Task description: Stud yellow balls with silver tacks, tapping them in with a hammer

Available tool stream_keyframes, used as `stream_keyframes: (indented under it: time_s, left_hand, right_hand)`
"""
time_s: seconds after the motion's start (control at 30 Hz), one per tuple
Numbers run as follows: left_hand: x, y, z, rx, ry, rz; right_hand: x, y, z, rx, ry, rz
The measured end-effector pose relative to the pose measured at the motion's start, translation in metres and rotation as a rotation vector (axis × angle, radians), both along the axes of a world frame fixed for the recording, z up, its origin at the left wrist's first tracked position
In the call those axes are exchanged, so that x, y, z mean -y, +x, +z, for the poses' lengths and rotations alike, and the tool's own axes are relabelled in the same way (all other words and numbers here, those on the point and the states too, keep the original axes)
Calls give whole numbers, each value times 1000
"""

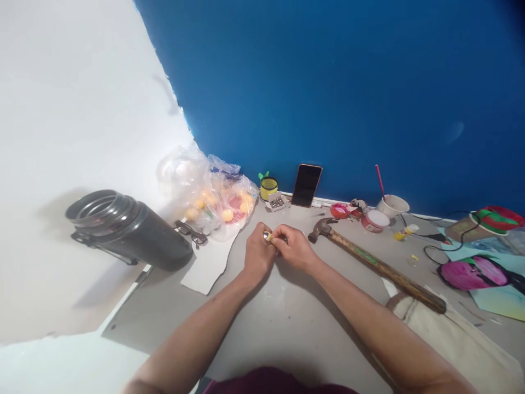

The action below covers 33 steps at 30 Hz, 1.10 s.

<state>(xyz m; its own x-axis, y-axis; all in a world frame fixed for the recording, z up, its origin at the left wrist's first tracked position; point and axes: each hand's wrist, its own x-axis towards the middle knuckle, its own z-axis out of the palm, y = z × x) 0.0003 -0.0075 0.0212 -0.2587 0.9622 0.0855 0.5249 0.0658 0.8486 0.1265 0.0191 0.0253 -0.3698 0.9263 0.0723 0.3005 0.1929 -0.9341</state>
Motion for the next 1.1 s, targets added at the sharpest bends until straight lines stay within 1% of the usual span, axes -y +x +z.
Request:
stream_keyframes:
  time_s: [0.07, 0.13, 0.2, 0.3, 0.4, 0.47, 0.5, 0.57, 0.6, 0.63, 0.67, 0.7, 0.73, 0.77, 0.83, 0.93, 1.0, 1.1]
  left_hand:
    - [-1, 1, -2, 6, 17, 20]
    - [-1, 2, -4, 14, 30, 35]
    - [-1, 2, -6, 31, 45, 41]
    - [-1, 3, -8, 82, 46, 30]
    - [-2, 3, -8, 175, 8, -14]
    - [-3, 3, -6, 267, -48, -61]
    - [-4, 3, -6, 309, -74, -79]
    - [-5, 2, -5, 357, -104, -91]
    - [-6, 1, -6, 361, -108, -90]
    - [-6, 0, -7, 358, -109, -89]
    - [-7, 0, -8, 353, -110, -90]
    - [-8, -1, -10, 349, -116, -97]
    - [-8, -1, -12, 348, -128, -107]
    - [-9, -1, -13, 349, -142, -114]
    - [-10, -1, -16, 355, -164, -126]
    - [-11, -3, -17, 362, -169, -131]
    - [-12, -4, -16, 369, -167, -134]
    - [-11, -6, -12, 381, -175, -160]
  right_hand:
    - [2, -2, -1, 9, 46, -29]
    - [3, -3, -2, 6, 44, -48]
    - [3, -4, -2, -8, 1, -53]
    - [0, -5, -1, -24, -95, -24]
    - [-7, 3, 10, 22, -137, 32]
    - [-14, 19, 24, 122, -129, 83]
    - [-18, 30, 34, 211, -98, 97]
    - [-27, 59, 52, 504, 38, 126]
    - [-32, 74, 60, 675, 78, 93]
    - [-37, 89, 65, 849, 87, 27]
    - [-42, 101, 68, 1019, 54, -41]
    - [-46, 111, 68, 1163, 4, -77]
    - [-50, 119, 66, 1259, -47, -77]
    - [-54, 123, 62, 1309, -83, -56]
    - [-60, 126, 51, 1338, -120, 0]
    - [-65, 125, 40, 1326, -112, 35]
    - [-65, 127, 40, 1304, -106, 49]
    - [-63, 132, 52, 1205, -55, 11]
